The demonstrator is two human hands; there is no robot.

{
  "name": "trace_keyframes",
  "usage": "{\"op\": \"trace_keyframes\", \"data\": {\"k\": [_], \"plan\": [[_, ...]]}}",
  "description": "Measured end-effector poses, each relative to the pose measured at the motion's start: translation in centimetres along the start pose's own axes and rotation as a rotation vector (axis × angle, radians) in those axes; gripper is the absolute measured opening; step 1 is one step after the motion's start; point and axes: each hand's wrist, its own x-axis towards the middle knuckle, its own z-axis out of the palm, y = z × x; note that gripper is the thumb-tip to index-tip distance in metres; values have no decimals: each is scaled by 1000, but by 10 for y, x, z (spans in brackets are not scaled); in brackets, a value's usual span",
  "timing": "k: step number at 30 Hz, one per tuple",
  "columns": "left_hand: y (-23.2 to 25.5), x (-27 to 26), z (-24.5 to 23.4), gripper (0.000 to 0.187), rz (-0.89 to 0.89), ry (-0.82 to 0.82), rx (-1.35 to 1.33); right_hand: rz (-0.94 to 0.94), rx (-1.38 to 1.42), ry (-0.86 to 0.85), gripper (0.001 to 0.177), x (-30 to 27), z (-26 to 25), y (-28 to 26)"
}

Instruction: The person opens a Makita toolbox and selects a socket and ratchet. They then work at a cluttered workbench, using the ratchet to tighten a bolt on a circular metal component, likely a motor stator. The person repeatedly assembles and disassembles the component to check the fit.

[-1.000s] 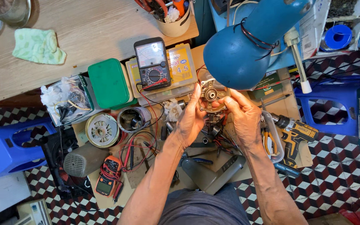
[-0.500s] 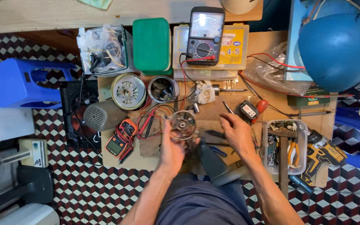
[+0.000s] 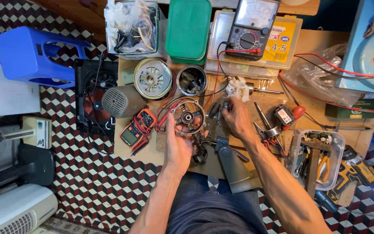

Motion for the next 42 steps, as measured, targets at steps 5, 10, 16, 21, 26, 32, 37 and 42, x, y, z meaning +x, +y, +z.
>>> {"op": "trace_keyframes", "data": {"k": [5,10,16,21,26,32,37,42], "plan": [[-6,11,13,59,-33,-6,26,313,1366,-7,35,-47,-52,-8],[-27,18,45,55,-73,-84,108,523,1903,167,28,-84,-105,-30],[-52,26,90,52,-173,-171,136,412,2105,200,24,-98,-138,-28],[-68,35,121,57,-236,-243,190,362,2219,247,16,-100,-154,-19],[-79,43,137,60,-291,-297,214,233,1871,423,20,-109,-169,-29],[-91,44,145,55,-325,-276,244,-27,1132,541,25,-106,-172,-59],[-91,39,149,54,-297,-354,278,12,663,551,26,-103,-176,-81],[-90,37,150,54,-284,-344,319,-12,475,597,28,-104,-180,-91]]}}
